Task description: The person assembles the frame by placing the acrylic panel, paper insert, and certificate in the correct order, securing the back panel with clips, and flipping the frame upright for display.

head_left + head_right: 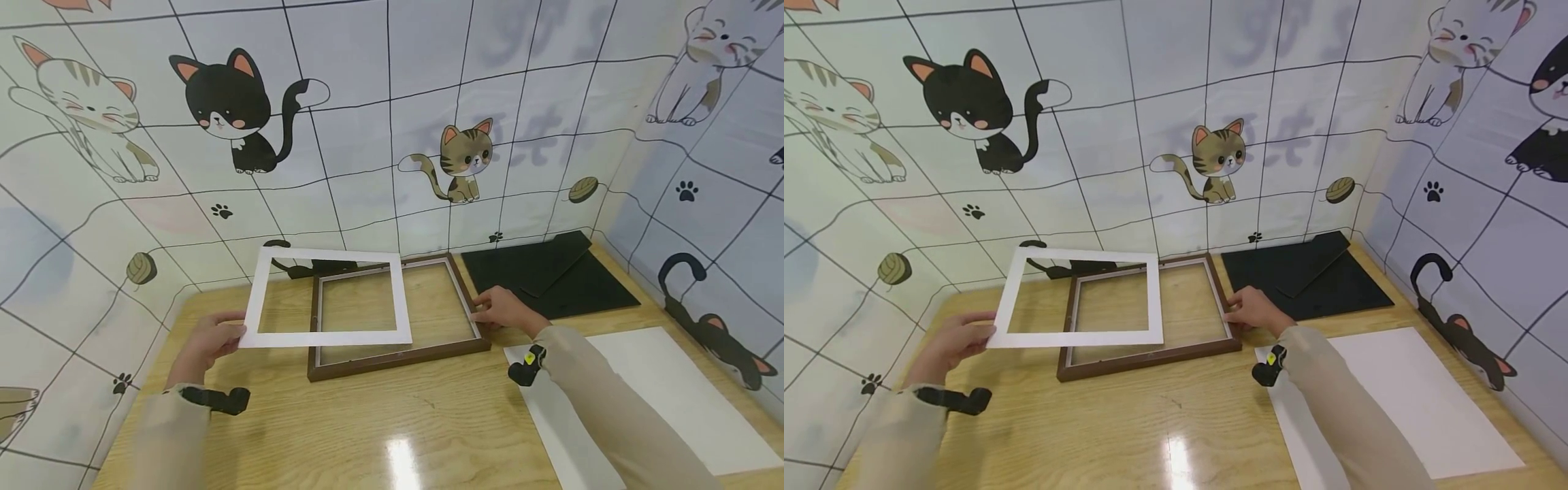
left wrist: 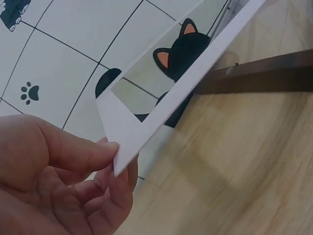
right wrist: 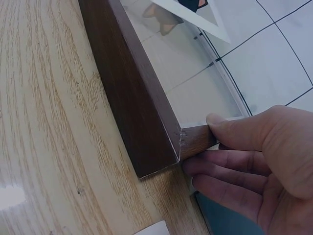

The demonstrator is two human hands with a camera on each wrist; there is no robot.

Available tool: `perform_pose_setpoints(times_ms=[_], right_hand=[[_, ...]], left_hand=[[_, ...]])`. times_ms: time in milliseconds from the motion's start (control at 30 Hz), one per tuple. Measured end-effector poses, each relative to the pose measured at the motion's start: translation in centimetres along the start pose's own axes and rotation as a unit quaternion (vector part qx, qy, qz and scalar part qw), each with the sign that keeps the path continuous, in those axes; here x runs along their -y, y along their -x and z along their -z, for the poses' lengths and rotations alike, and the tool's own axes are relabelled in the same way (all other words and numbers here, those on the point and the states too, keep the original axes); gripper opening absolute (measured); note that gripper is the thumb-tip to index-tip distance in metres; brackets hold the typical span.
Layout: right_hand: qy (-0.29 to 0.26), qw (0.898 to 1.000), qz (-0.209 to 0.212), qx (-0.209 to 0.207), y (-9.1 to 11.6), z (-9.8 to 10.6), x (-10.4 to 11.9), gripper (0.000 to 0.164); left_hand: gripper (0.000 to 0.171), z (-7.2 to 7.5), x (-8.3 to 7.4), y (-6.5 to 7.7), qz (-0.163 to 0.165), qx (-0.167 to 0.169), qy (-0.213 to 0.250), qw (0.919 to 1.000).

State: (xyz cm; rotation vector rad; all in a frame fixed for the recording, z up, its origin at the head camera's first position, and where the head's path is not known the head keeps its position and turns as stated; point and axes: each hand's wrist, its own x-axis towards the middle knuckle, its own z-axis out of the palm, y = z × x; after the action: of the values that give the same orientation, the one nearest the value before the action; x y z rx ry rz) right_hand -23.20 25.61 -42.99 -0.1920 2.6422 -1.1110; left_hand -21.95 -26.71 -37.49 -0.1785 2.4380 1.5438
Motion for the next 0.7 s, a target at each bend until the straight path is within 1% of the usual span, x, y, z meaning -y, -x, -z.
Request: perform_pose_setpoints(times_ms=[233, 367, 500, 700], right_hand=[[-0.011, 1.0, 0.006, 0.001, 0.0, 0.1, 0.0, 0.05], [-0.012, 1.0, 0.002, 0.002, 0.1, 0.1, 0.1, 0.05], [-0.016, 1.0, -0.001, 0.002, 0.1, 0.0, 0.1, 0.051], [-0.014, 1.0, 0.002, 0.002, 0.1, -0.1, 0.0, 0.051]], left_hand=[[0.049, -2.4, 0.6, -0.6, 0.004, 0.022, 0.045, 0.9987], [0.047, -3.6, 1.0, -1.1, 0.012, 0.018, 0.051, 0.9985], [0.045, -4.8, 0.9, -1.4, 0.016, 0.01, 0.051, 0.9985], [0.043, -6.6, 0.6, -1.8, 0.013, 0.02, 0.068, 0.9974]])
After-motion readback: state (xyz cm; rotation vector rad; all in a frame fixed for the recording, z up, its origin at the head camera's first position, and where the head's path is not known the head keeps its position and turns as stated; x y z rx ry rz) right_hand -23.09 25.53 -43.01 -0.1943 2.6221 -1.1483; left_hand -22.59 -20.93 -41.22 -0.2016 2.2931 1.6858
